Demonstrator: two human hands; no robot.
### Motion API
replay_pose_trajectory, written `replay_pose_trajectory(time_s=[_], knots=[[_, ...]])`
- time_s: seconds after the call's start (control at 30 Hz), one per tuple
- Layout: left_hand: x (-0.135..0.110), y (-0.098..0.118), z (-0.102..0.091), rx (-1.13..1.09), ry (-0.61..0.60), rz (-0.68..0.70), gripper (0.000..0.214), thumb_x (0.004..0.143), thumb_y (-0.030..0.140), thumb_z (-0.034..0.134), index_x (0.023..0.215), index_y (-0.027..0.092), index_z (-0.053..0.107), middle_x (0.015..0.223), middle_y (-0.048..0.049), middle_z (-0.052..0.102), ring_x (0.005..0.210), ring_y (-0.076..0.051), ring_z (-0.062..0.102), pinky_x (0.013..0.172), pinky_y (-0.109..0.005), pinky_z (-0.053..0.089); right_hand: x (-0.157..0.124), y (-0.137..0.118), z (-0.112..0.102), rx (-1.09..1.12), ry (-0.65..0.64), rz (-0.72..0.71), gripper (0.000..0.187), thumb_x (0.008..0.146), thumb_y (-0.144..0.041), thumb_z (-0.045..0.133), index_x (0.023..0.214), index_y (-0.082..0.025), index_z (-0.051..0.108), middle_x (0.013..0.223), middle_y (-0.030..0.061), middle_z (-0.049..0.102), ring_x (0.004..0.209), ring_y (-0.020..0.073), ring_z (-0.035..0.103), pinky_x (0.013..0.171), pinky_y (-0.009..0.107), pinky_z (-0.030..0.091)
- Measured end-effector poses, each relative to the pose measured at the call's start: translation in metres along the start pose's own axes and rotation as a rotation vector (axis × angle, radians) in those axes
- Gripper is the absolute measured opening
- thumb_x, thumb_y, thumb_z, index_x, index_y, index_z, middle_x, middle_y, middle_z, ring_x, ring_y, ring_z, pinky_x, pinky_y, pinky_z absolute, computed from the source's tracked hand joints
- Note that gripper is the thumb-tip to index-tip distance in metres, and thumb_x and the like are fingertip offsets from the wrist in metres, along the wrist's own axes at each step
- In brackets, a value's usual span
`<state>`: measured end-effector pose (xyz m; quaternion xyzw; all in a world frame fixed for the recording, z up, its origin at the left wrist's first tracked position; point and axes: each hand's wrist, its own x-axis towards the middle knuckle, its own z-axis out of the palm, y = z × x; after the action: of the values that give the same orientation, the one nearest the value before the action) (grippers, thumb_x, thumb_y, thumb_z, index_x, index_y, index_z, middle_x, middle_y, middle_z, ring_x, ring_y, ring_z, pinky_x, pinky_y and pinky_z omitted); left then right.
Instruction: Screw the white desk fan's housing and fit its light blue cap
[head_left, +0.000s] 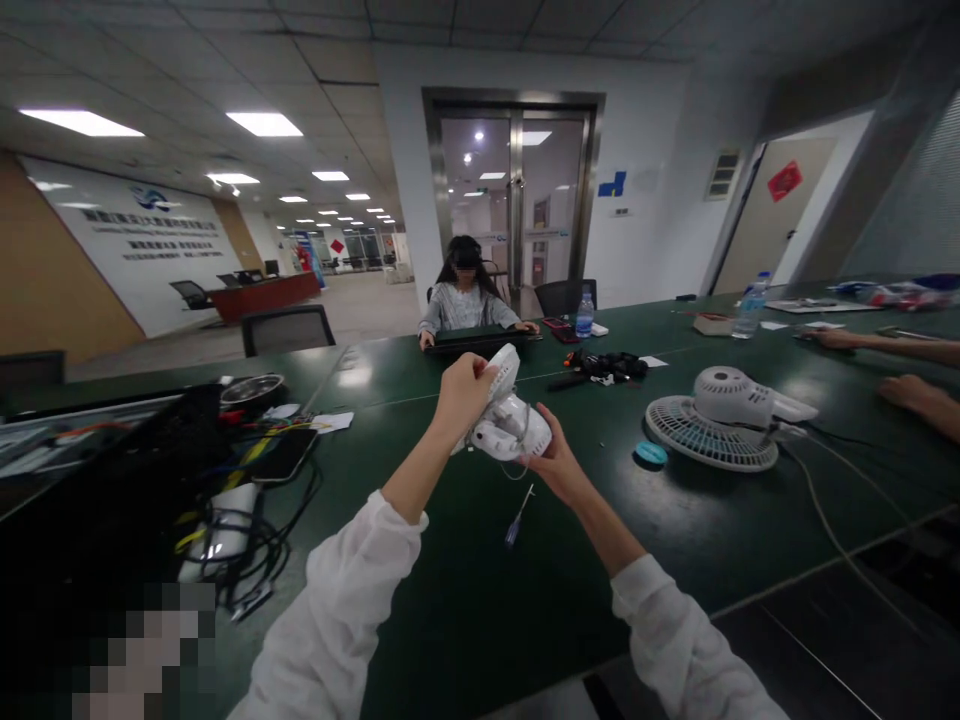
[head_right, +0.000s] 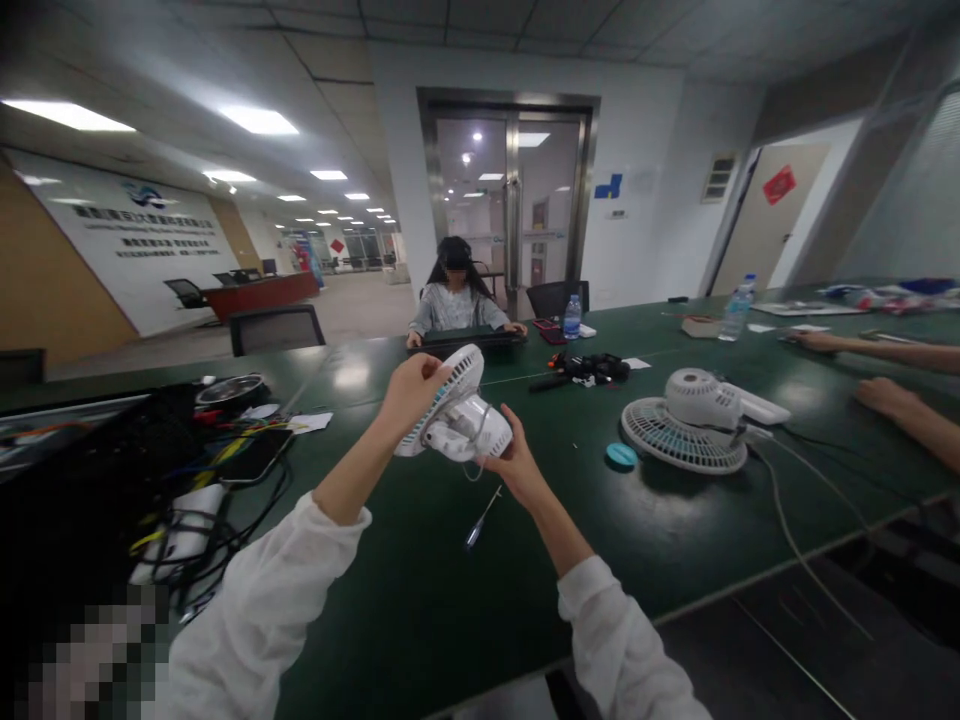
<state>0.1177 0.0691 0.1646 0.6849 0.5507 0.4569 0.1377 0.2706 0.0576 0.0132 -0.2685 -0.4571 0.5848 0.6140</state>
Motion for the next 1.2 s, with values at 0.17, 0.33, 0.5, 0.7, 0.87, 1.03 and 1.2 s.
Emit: replay_pose_trajectory(time_s=[0.17,0.33,0.5,0.7,0.87,1.03,1.2], knots=[[-0.036,-0.065,-0.053,-0.193,0.254,-0.095,0.014,0.076,0.03,0.053,0.073,0.016,0.054,0.066,0.0031,0.054,0.062,-0.012,0.05,0.06,-0.023,0.039,-0.002,0.005,0.044,-0.253,-0.085,-0.053,0.096,0.051,-0.025,0.081,0.131,-0.028,0.027,0.111,0.0052,0.055,0.099,0.022,0.058,0.085,0.038,0.048],[-0.078,-0.141,-0.062,-0.352,0.508,-0.473,0.018,0.076,0.035,0.048,0.074,0.017,0.048,0.068,0.0044,0.05,0.061,-0.01,0.051,0.059,-0.023,0.043,0.006,0.001,0.081,-0.666,-0.166,-0.069,0.093,0.055,-0.036,0.079,0.131,-0.023,0.027,0.111,0.0081,0.056,0.1,0.0236,0.058,0.088,0.04,0.045],[-0.108,-0.194,-0.043,-0.263,0.483,-0.64,0.017,0.078,0.032,0.042,0.07,0.018,0.045,0.065,0.0024,0.051,0.062,-0.013,0.053,0.06,-0.027,0.045,0.016,0.001,0.114,-1.012,-0.19,0.003,0.088,0.062,-0.042,0.074,0.133,-0.016,0.029,0.114,0.0134,0.057,0.105,0.0273,0.056,0.09,0.041,0.042],[-0.118,-0.217,-0.022,-0.145,0.222,-0.661,0.021,0.072,0.026,0.05,0.053,0.019,0.05,0.054,-0.0009,0.053,0.066,-0.021,0.058,0.07,-0.034,0.044,0.025,0.005,0.129,-1.364,-0.239,0.049,0.089,0.068,-0.048,0.069,0.138,-0.009,0.029,0.124,0.0219,0.053,0.116,0.0346,0.048,0.093,0.044,0.039],[-0.11,-0.22,-0.027,-0.103,0.124,-0.559,0.008,0.067,0.021,0.057,0.06,0.017,0.061,0.073,-0.0077,0.062,0.087,-0.025,0.06,0.087,-0.037,0.042,0.036,0.01,0.116,-1.395,-0.287,-0.018,0.086,0.073,-0.047,0.063,0.14,-0.008,0.026,0.128,0.0219,0.05,0.12,0.0326,0.045,0.097,0.044,0.036],[-0.091,-0.199,-0.033,-0.139,0.16,-0.447,0.037,0.078,0.037,0.05,0.106,0.014,0.058,0.112,-0.0126,0.059,0.103,-0.022,0.058,0.094,-0.036,0.042,0.046,0.008,0.05,-1.328,-0.162,-0.047,0.045,0.088,-0.031,0.046,0.129,-0.012,0.043,0.123,0.0136,0.054,0.11,0.0184,0.053,0.092,0.031,0.042],[-0.062,-0.146,-0.021,-0.268,-0.037,-0.149,0.066,0.073,0.044,0.06,0.13,0.018,0.039,0.133,-0.0148,0.045,0.124,-0.026,0.044,0.104,-0.044,0.034,0.031,0.007,-0.02,-1.538,-0.089,0.184,0.021,0.081,-0.01,0.047,0.094,-0.011,0.063,0.097,0.012,0.064,0.089,0.0187,0.06,0.081,0.029,0.045]])
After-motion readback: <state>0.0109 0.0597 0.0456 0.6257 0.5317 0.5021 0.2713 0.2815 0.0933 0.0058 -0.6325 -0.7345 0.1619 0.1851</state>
